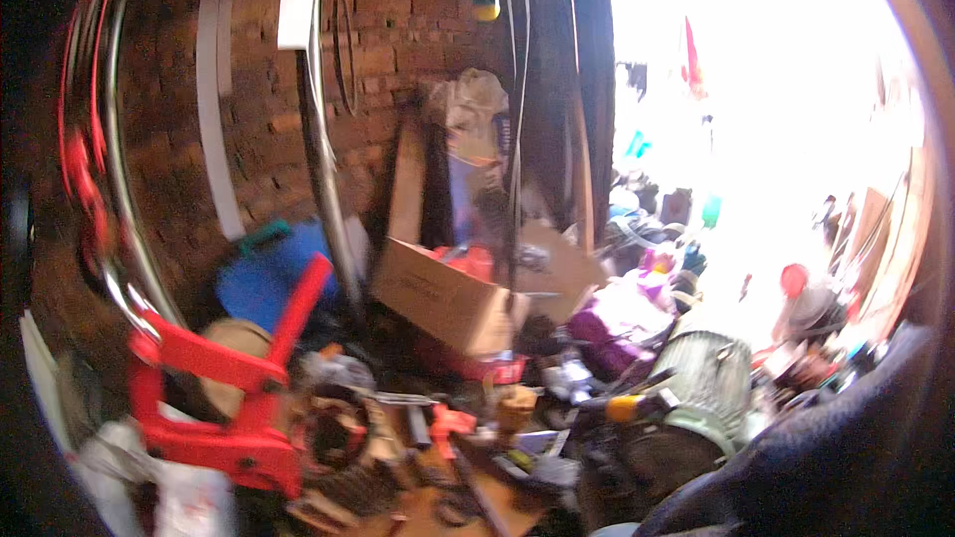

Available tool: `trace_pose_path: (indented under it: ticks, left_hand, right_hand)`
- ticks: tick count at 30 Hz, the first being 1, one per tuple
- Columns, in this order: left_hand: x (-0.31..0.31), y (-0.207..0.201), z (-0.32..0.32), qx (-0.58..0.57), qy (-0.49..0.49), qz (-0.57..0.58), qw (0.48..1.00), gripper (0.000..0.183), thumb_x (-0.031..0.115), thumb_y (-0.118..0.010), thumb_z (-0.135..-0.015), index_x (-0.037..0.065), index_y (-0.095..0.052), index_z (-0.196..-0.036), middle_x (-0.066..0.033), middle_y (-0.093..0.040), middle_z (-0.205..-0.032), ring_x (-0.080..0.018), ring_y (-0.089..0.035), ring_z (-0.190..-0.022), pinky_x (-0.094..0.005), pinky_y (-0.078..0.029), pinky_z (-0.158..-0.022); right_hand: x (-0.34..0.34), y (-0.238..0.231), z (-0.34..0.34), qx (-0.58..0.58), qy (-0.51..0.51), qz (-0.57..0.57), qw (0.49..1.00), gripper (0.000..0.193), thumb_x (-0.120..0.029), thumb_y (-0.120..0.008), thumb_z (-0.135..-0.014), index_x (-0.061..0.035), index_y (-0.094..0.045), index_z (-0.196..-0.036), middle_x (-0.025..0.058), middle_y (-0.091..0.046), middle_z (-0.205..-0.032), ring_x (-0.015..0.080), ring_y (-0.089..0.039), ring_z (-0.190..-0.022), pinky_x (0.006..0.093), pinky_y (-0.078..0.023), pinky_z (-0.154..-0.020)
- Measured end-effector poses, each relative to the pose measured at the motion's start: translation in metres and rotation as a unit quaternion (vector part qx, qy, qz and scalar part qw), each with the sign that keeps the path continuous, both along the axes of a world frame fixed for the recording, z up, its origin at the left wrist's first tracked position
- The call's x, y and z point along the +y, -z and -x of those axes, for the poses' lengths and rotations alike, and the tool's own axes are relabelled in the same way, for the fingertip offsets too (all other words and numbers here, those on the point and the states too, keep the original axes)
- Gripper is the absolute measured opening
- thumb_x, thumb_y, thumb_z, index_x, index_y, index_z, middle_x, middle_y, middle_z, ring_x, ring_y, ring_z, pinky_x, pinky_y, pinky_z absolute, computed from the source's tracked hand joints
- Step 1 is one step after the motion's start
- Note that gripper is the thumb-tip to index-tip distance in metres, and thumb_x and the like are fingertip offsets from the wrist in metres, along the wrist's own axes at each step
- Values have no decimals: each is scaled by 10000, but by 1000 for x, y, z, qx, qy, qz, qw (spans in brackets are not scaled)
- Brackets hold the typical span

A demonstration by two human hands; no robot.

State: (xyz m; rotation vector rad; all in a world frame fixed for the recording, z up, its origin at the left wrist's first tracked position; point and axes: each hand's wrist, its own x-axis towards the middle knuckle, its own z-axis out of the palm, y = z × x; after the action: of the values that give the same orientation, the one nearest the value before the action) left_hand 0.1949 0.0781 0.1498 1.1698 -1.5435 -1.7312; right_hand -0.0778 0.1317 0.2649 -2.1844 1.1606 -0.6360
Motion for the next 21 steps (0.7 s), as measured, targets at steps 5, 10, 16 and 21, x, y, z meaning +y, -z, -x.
trace_pose_path:
  ticks: [5,10,16,21]
  left_hand:
    - [-17,12,8,48,40,20,998,144,178,-672,-896,81,-592,-966,-43,-575,-873,-212,-538,-822,-395,-455,-766]
    - [14,27,-17,80,41,13,996,117,120,-662,-888,84,-561,-935,-34,-521,-848,-201,-482,-794,-392,-421,-739]
    - [69,-3,-67,53,23,31,998,132,51,-649,-879,87,-524,-899,-23,-456,-818,-187,-414,-760,-389,-380,-707]
    - [26,42,-48,147,33,20,988,175,-7,-639,-872,90,-493,-868,-15,-401,-793,-176,-358,-731,-387,-345,-680]
  right_hand:
    - [-6,-11,6,21,63,24,998,325,-228,-747,-844,-58,-682,-1114,113,-675,-857,260,-674,-775,360,-541,-693]
    - [5,-19,1,33,83,48,995,323,-225,-736,-853,-50,-681,-1118,117,-678,-876,260,-676,-787,357,-542,-699]
    - [42,-45,-14,-28,138,59,988,320,-222,-724,-863,-41,-679,-1123,123,-681,-898,261,-678,-802,353,-542,-708]
    - [19,-22,-3,24,192,78,978,318,-220,-714,-872,-34,-678,-1127,127,-683,-917,261,-680,-815,349,-542,-715]
